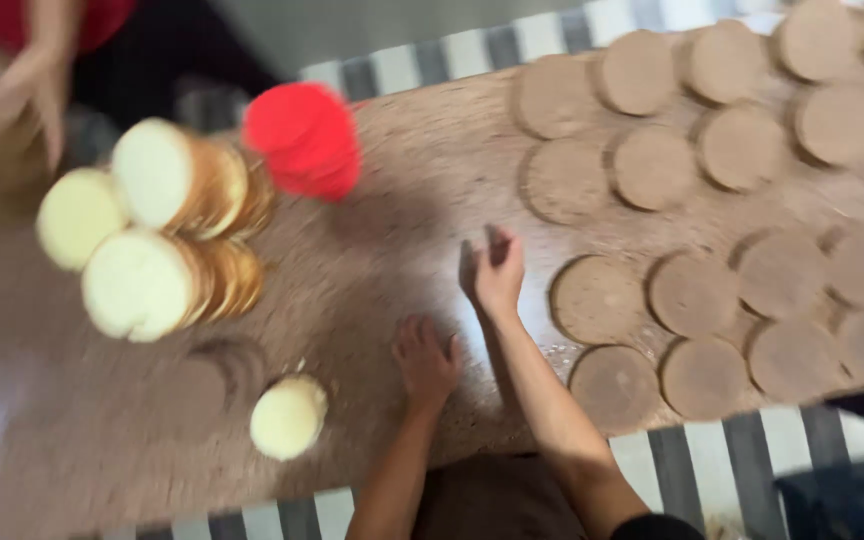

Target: The person arranges round and square cake layers on a countertop. They separate stacked layers and place them in rows, then move square layers to the side. Another person cleans the counter and sprays a liquid on some layers.

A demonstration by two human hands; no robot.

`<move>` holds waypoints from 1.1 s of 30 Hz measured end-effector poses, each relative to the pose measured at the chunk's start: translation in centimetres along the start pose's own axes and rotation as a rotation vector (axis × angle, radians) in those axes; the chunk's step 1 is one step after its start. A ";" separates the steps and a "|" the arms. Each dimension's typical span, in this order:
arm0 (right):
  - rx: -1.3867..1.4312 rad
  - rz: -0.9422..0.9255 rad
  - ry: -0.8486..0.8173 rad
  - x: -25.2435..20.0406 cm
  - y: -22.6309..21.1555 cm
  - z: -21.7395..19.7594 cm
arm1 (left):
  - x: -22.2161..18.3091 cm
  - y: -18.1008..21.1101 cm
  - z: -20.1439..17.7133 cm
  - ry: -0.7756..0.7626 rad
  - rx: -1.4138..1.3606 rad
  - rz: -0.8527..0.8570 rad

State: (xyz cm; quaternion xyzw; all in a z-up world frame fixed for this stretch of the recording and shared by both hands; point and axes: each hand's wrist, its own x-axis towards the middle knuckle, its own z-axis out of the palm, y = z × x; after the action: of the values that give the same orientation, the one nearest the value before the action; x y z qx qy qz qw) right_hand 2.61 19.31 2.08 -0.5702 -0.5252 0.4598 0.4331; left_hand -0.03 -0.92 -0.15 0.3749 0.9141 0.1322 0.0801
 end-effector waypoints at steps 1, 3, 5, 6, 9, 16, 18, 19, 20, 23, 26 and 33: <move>-0.152 -0.047 -0.237 -2.6 0.3 -0.1 | -0.2 0.1 -0.6 0.014 -0.067 0.009; -0.285 -0.131 -0.540 -6.5 1.5 -0.6 | -0.3 -0.2 -1.4 0.068 -0.117 -0.042; -0.496 -0.413 -0.683 -8.0 3.3 -1.8 | 0.5 -0.5 -1.5 0.031 -0.196 0.089; -0.485 -0.435 -0.717 -7.8 3.0 -2.0 | 0.3 -0.9 -1.7 0.055 -0.189 0.055; -0.576 -0.547 -0.822 -8.0 2.7 -3.2 | -1.6 -2.4 -3.4 0.020 -0.275 0.036; -0.673 -0.710 -0.772 -8.9 2.7 -2.1 | -5.9 -9.5 -13.9 0.524 -0.471 -0.137; -0.695 -0.710 -0.720 -9.9 2.2 -1.4 | -6.6 -13.1 -14.6 0.770 -0.351 -0.233; -0.690 -0.563 -0.760 -10.7 1.3 -0.9 | -6.9 -14.8 -15.1 0.784 -0.240 -0.378; -0.678 -0.416 -0.786 -11.5 0.5 -0.1 | -6.8 -16.9 -15.5 0.796 -0.130 -0.512; -0.446 0.306 -1.060 -18.3 -1.9 3.5 | -7.8 -23.9 -7.9 0.339 -1.050 -0.922; -0.158 0.157 -1.221 -25.6 3.3 7.2 | -8.1 -25.7 -4.4 0.165 -1.233 -0.780; -0.283 0.064 -1.020 -33.7 -3.2 8.9 | -7.2 -27.5 -12.6 -0.029 -1.055 -0.563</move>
State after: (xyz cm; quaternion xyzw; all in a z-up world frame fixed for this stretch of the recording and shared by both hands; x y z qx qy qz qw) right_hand -7.58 -13.96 5.72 -0.3425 -0.7084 0.6165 0.0272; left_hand -16.31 -27.09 3.92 0.0297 0.7878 0.5370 0.3000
